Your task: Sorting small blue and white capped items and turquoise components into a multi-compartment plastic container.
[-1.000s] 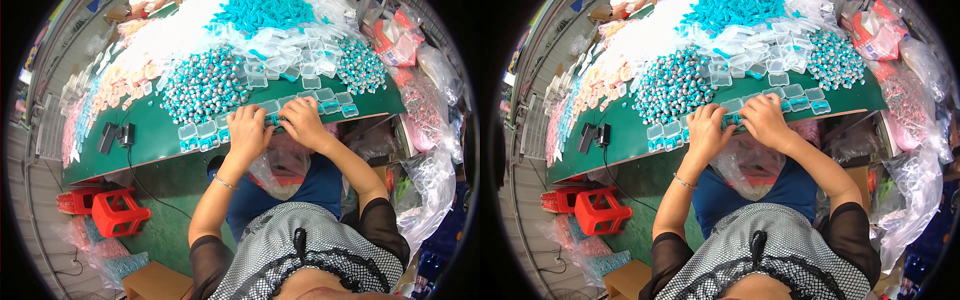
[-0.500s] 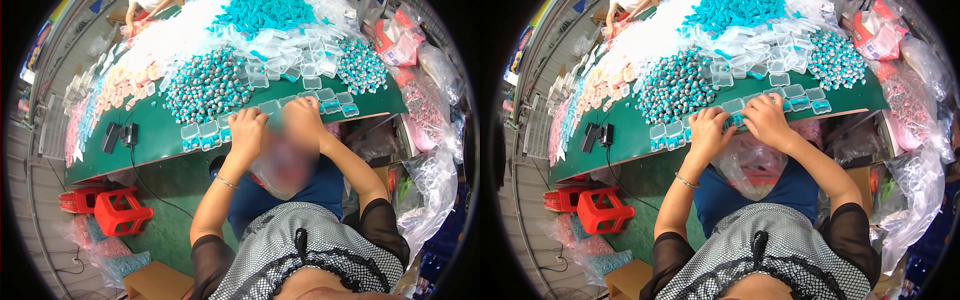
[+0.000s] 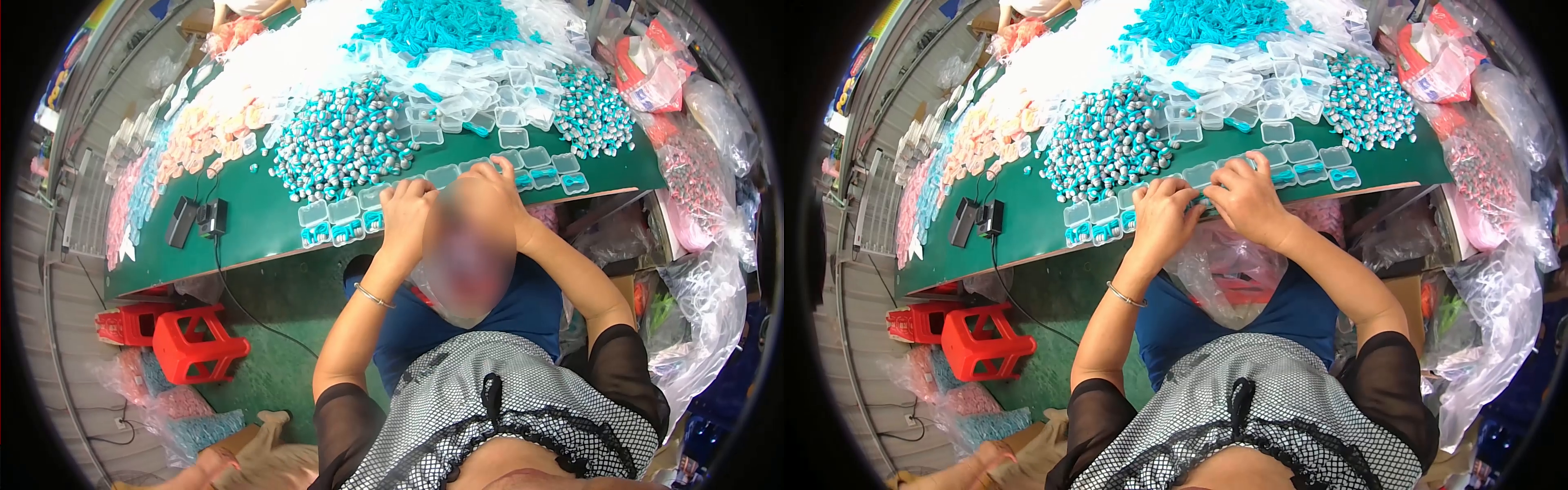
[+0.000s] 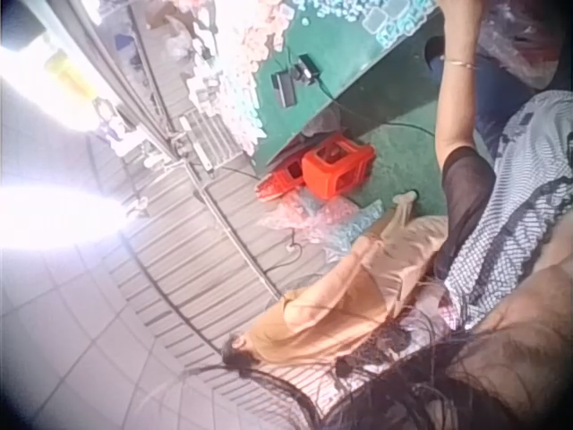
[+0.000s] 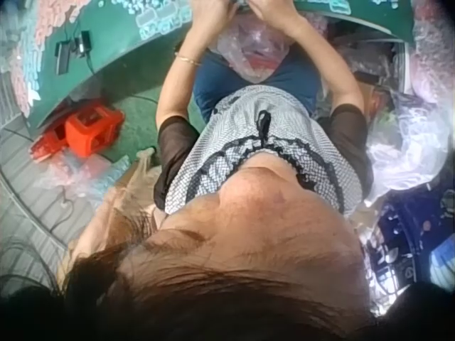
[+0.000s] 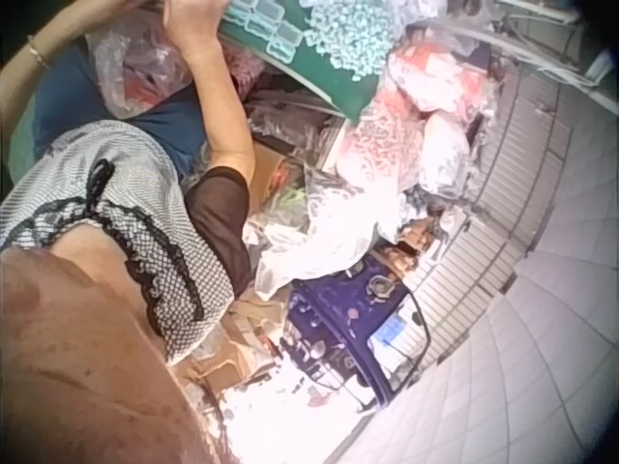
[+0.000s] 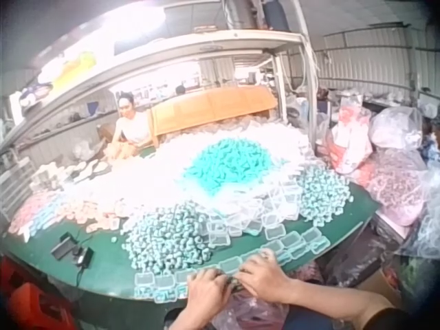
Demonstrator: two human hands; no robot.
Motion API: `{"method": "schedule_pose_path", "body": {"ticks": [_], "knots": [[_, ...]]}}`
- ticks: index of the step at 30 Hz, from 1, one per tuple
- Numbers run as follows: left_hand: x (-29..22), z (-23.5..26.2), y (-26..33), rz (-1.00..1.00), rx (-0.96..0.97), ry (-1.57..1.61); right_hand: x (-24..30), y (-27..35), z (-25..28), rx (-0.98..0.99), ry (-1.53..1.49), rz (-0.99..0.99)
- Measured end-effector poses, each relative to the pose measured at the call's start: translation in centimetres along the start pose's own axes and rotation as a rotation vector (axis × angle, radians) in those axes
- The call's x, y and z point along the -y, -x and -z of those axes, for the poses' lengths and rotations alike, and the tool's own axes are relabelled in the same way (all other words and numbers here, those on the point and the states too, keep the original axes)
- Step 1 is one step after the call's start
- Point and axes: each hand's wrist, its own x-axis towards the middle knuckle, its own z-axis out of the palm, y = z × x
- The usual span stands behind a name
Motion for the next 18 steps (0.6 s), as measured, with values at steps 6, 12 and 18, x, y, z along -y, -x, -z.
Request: {"method": "schedule_pose_path", "body": {"ticks": [6, 12, 18], "knots": [[-0.5, 0.5, 0.2, 0.038, -0.03, -0.068, -0.6, -0.1, 0.4, 0.007, -0.081, -0.045], [-0.3, 0.2, 0.3, -0.001, -0.063, -0.061, -1.0, 0.5, 1.0, 0.004, -0.099, -0.086], [-0.3, 0.0, 0.1, -0.059, -0.034, -0.085, -0.6, 0.7, 0.6, 0.017, -0.001, -0.032]]}}
